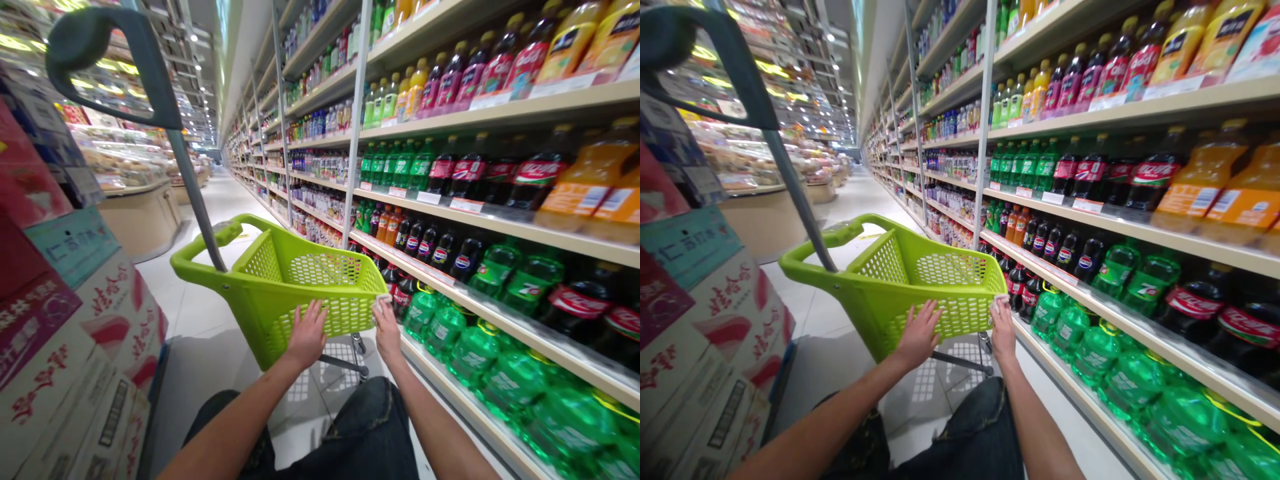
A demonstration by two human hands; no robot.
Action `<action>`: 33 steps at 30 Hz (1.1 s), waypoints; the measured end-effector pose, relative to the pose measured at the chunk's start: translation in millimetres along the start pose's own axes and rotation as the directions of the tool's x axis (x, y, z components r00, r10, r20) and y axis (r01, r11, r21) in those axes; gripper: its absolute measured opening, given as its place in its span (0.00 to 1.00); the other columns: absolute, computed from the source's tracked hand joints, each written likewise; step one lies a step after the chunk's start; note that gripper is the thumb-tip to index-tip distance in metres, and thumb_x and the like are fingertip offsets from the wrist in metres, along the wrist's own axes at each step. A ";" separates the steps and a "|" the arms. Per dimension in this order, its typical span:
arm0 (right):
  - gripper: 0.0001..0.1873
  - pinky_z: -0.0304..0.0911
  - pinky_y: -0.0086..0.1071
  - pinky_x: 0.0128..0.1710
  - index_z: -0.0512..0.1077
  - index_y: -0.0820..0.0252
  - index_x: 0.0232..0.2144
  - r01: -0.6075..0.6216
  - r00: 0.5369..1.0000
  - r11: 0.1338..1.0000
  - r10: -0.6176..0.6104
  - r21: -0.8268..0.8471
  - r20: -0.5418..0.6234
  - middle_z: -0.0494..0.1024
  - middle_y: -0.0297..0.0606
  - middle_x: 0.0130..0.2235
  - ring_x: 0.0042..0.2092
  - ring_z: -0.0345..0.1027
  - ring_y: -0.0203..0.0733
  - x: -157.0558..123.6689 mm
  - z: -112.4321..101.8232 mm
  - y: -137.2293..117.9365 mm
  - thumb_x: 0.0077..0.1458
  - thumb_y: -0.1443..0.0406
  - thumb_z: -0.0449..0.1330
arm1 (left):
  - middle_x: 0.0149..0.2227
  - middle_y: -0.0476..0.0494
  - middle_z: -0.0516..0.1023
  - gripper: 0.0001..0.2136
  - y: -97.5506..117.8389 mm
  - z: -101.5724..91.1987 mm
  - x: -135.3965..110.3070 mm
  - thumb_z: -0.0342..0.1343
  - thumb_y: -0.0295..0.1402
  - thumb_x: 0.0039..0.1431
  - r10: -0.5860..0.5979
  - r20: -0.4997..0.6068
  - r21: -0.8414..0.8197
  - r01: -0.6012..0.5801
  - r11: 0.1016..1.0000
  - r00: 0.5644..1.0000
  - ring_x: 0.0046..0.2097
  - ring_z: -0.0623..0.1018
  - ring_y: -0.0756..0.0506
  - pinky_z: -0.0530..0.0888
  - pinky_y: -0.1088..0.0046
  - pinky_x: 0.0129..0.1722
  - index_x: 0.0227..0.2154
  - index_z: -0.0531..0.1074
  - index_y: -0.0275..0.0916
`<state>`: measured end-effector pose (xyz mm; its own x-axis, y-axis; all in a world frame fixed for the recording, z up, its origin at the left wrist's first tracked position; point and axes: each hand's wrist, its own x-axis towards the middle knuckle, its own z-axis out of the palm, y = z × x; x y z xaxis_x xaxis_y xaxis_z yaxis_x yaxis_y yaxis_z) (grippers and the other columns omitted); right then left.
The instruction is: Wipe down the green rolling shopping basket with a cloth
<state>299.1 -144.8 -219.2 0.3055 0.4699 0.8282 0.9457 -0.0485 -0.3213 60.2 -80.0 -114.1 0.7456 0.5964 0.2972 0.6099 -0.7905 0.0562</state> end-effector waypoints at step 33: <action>0.25 0.53 0.44 0.57 0.63 0.56 0.52 0.299 0.941 0.933 -0.324 0.198 0.103 0.65 0.40 0.55 0.61 0.43 0.40 -11.8 4.5 -106.1 0.54 0.76 0.45 | 0.63 0.41 0.44 0.27 -37.2 -7.9 -24.1 0.46 0.32 0.52 0.042 0.039 0.108 -0.046 0.993 0.998 0.63 0.47 0.42 0.46 0.48 0.58 0.56 0.53 0.37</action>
<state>194.7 -141.3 -196.9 -0.0302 0.5487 0.8355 0.9521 0.2702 -0.1431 17.5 -66.0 -115.7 0.7807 0.5675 0.2617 0.6002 -0.7976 -0.0609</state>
